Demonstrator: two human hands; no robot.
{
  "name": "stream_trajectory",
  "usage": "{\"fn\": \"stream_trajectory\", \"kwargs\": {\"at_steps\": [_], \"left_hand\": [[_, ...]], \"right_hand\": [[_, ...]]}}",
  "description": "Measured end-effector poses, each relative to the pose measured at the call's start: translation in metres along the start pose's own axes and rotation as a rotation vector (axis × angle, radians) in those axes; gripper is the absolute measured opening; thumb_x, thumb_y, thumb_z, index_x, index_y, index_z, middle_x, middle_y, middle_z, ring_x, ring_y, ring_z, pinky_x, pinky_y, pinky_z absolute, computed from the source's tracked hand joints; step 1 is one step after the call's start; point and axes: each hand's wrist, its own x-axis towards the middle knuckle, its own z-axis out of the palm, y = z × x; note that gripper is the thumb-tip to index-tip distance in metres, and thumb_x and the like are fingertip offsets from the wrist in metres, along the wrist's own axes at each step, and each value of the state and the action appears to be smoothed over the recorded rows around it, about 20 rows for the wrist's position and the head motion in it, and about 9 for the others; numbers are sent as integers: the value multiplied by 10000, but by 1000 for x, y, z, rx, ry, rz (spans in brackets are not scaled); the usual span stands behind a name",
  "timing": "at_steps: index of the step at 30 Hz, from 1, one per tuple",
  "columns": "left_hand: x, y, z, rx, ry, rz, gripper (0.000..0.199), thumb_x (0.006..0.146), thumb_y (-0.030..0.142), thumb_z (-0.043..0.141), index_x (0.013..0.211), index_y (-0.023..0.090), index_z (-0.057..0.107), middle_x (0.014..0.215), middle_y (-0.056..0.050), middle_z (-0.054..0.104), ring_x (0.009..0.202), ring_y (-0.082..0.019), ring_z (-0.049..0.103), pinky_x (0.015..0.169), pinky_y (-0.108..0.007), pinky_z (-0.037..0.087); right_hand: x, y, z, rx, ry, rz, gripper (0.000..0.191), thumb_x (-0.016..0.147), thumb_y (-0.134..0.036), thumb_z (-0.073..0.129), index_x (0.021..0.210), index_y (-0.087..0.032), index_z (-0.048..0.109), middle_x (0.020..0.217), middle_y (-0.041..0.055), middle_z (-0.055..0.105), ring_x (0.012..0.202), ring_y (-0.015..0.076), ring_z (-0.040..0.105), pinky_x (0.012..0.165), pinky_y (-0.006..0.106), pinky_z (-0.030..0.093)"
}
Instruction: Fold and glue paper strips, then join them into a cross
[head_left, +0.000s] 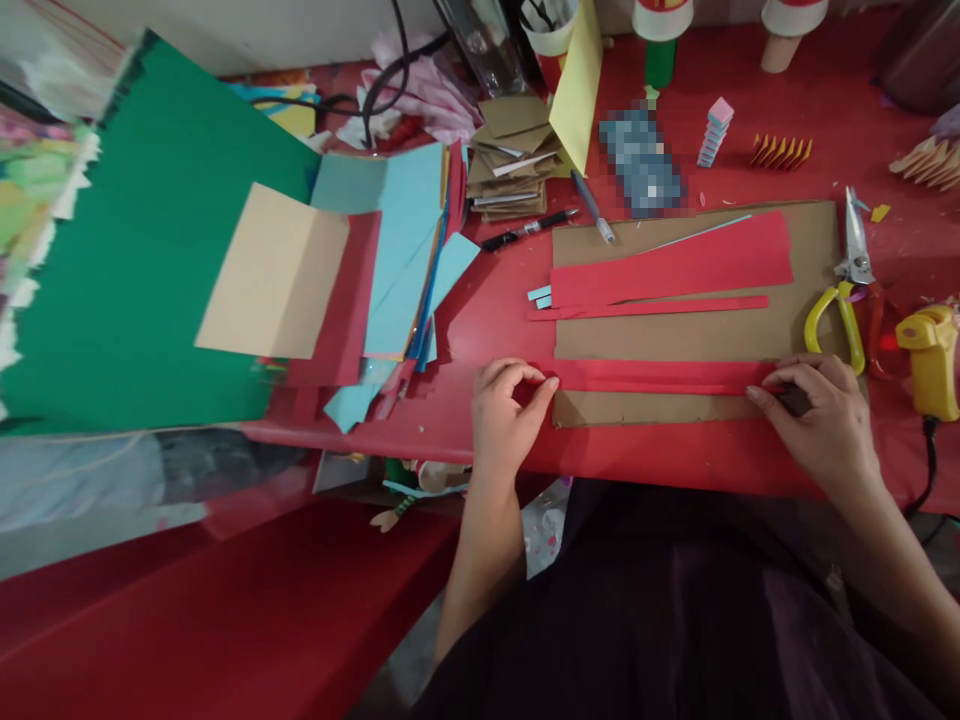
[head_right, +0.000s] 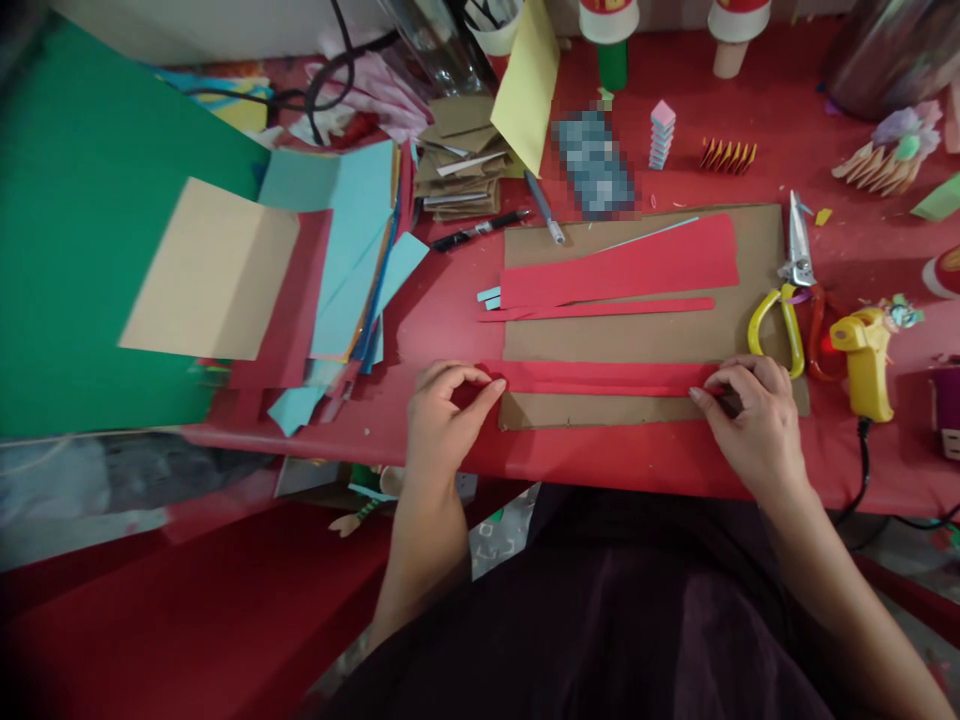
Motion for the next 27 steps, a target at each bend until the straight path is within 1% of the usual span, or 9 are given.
{"fn": "stream_trajectory", "kwargs": {"at_steps": [3, 6, 8, 10, 13, 15, 19, 22, 27], "left_hand": [[0, -2, 0, 3, -1, -20, 113, 783, 279, 676, 723, 217, 603, 847, -20, 615, 892, -213, 599, 859, -364, 502], [-1, 2, 2, 41, 35, 39, 68, 788, 233, 683, 820, 217, 624, 910, -41, 608, 955, -233, 585, 894, -392, 502], [-3, 8, 5, 110, 78, 158, 187, 808, 168, 658, 988, 218, 663, 1067, -82, 598, 1069, -260, 551, 957, -427, 482], [-6, 15, 8, 205, 77, 331, 412, 835, 53, 562, 1177, 261, 658, 1251, -100, 546, 1169, -272, 500, 1009, -448, 452], [-7, 22, 12, 319, -41, 597, 709, 833, -76, 417, 1340, 394, 573, 1406, -52, 495, 1184, -246, 485, 999, -425, 463], [-7, 24, 11, 380, -136, 695, 746, 850, -71, 409, 1394, 429, 512, 1461, -33, 487, 1159, -241, 501, 972, -418, 490], [-8, 28, 9, 457, -268, 690, 700, 885, -20, 415, 1469, 365, 431, 1529, -56, 459, 1198, -275, 525, 960, -472, 524], [-15, 38, 14, 408, -281, 651, 707, 877, -39, 360, 1525, 245, 346, 1560, -99, 420, 1307, -274, 504, 1016, -463, 513], [-32, 66, 38, 303, -282, 755, 577, 953, 72, 363, 1518, 187, 351, 1529, -95, 465, 1469, -234, 346, 1231, -517, 256]], "right_hand": [[0, -2, 0, 11, 2, 14, 164, 884, -376, 643, 797, -237, 640, 854, 59, 635, 830, 245, 610, 769, 432, 499], [-2, -8, 1, -14, 21, 1, 77, 884, -288, 637, 877, -232, 689, 903, 74, 641, 869, 247, 607, 803, 443, 494], [-5, -13, 3, -66, 40, -45, 143, 888, -188, 598, 918, -241, 727, 1009, 92, 645, 955, 259, 595, 853, 460, 480], [-10, -18, 5, -118, 50, -110, 274, 881, -89, 541, 933, -258, 751, 1090, 92, 646, 1022, 263, 572, 878, 461, 471], [-19, -24, 8, -162, -4, -183, 369, 880, -34, 492, 1035, -249, 749, 1072, 89, 678, 1022, 256, 561, 848, 427, 487], [-25, -27, 8, -211, -55, -201, 376, 888, -36, 483, 1111, -212, 729, 1071, 108, 693, 1029, 261, 563, 834, 414, 495], [-29, -33, 4, -339, -76, -216, 341, 891, -59, 508, 1149, -161, 708, 1127, 124, 699, 1116, 276, 556, 964, 447, 470], [-28, -36, 1, -360, -82, -254, 331, 895, -80, 518, 1162, -147, 702, 1149, 118, 702, 1163, 284, 549, 1064, 477, 428], [-25, -37, 1, -329, -145, -269, 387, 920, -81, 443, 1223, -144, 675, 1129, 120, 706, 1103, 266, 607, 1085, 483, 451]]}}
